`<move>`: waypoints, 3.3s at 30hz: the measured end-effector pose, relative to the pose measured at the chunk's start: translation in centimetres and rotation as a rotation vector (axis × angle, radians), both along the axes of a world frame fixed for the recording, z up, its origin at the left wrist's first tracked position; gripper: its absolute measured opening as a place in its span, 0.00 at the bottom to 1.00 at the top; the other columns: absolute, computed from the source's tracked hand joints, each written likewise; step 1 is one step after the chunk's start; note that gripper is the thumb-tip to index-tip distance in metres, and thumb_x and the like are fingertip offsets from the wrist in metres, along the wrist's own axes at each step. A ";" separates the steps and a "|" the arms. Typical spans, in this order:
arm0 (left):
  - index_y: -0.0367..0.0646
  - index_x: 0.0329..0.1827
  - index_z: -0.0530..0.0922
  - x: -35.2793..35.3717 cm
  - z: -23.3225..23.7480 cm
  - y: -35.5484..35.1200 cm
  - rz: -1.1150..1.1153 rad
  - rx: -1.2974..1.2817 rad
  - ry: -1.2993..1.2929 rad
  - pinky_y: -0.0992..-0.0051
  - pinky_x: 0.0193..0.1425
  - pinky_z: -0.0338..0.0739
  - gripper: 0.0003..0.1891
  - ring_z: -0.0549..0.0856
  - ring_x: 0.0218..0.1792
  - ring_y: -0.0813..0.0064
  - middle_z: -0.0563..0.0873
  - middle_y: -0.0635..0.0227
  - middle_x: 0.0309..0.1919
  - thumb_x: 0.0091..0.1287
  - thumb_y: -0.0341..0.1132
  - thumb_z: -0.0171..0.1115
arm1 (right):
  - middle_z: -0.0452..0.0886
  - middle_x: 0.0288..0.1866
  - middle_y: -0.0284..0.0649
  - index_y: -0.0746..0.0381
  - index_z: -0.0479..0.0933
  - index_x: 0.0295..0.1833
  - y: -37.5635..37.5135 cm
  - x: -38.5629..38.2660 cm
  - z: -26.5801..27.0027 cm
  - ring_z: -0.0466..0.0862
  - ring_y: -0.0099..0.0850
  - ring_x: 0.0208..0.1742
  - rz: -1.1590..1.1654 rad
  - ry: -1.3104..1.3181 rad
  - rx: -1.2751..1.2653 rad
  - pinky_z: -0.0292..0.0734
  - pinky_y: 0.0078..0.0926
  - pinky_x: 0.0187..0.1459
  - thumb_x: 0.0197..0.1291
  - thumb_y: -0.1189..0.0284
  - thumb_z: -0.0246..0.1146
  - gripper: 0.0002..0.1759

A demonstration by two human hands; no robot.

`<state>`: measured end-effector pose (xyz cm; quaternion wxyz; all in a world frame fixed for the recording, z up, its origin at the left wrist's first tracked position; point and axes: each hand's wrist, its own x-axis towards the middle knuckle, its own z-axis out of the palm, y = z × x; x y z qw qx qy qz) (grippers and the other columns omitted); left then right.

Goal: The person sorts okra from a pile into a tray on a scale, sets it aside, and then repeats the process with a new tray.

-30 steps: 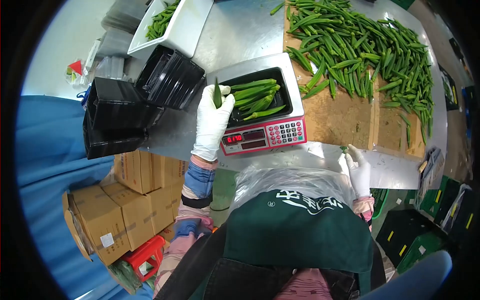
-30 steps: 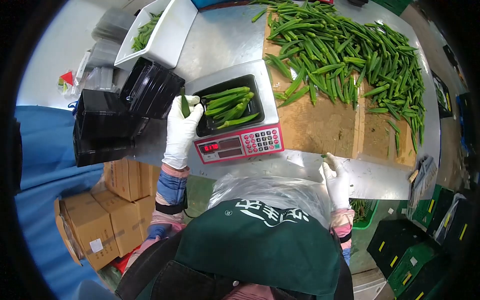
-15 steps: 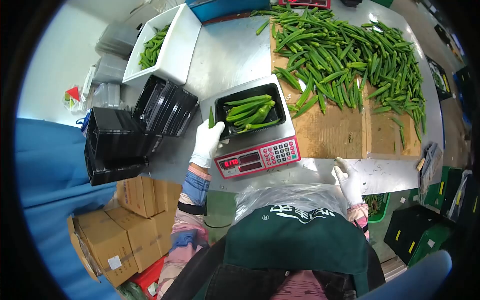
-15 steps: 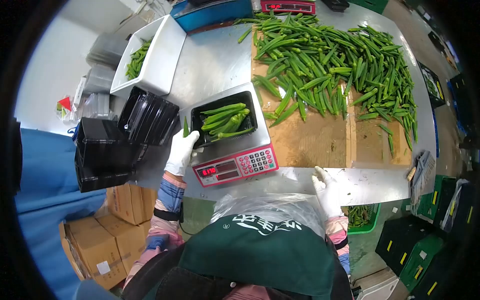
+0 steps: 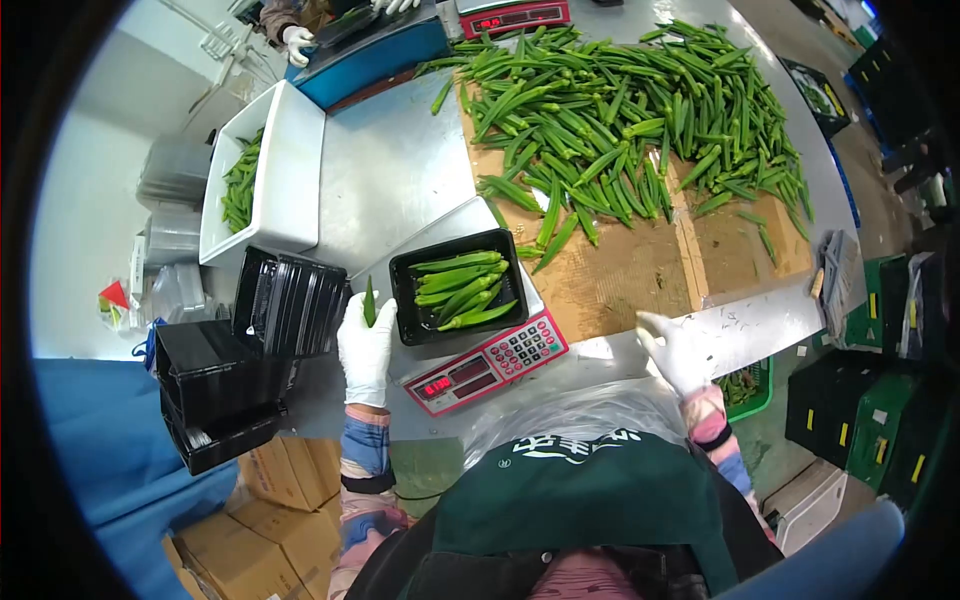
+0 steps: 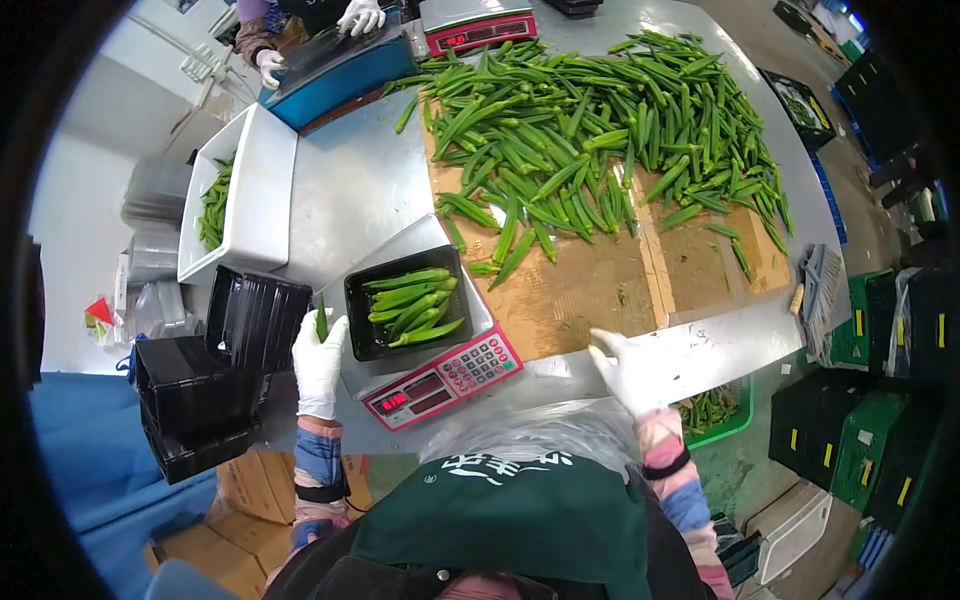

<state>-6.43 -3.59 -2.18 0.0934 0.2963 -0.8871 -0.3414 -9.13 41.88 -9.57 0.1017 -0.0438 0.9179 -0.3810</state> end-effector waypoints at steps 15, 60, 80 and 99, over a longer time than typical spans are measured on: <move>0.43 0.52 0.82 1.6 -2.6 1.9 0.074 0.430 -0.112 0.81 0.24 0.69 0.12 0.74 0.24 0.89 0.81 0.80 0.30 0.73 0.39 0.68 | 0.86 0.41 0.39 0.58 0.84 0.50 -7.7 -19.8 -9.1 0.83 0.39 0.42 -0.075 0.201 0.197 0.78 0.35 0.47 0.56 0.70 0.73 0.15; 0.37 0.63 0.78 1.1 2.8 4.4 0.022 0.432 -0.247 0.67 0.38 0.81 0.23 0.87 0.35 0.69 0.89 0.56 0.43 0.73 0.45 0.63 | 0.84 0.46 0.45 0.57 0.84 0.49 -12.5 -12.1 0.0 0.83 0.47 0.52 0.164 0.366 -0.091 0.79 0.42 0.54 0.62 0.64 0.69 0.13; 0.40 0.59 0.80 -13.4 -6.9 -12.8 0.159 0.594 0.388 0.75 0.13 0.73 0.16 0.83 0.22 0.74 0.88 0.67 0.40 0.69 0.27 0.60 | 0.85 0.47 0.39 0.51 0.87 0.52 -7.6 -3.9 1.4 0.84 0.41 0.52 0.079 0.353 -0.071 0.78 0.38 0.56 0.69 0.63 0.63 0.12; 0.41 0.43 0.87 4.0 7.2 -12.8 0.381 -0.823 0.097 0.55 0.45 0.83 0.17 0.88 0.40 0.49 0.90 0.52 0.40 0.75 0.46 0.59 | 0.86 0.46 0.38 0.54 0.88 0.50 -8.8 -1.9 1.4 0.85 0.42 0.49 0.179 0.364 -0.084 0.79 0.38 0.53 0.68 0.64 0.64 0.11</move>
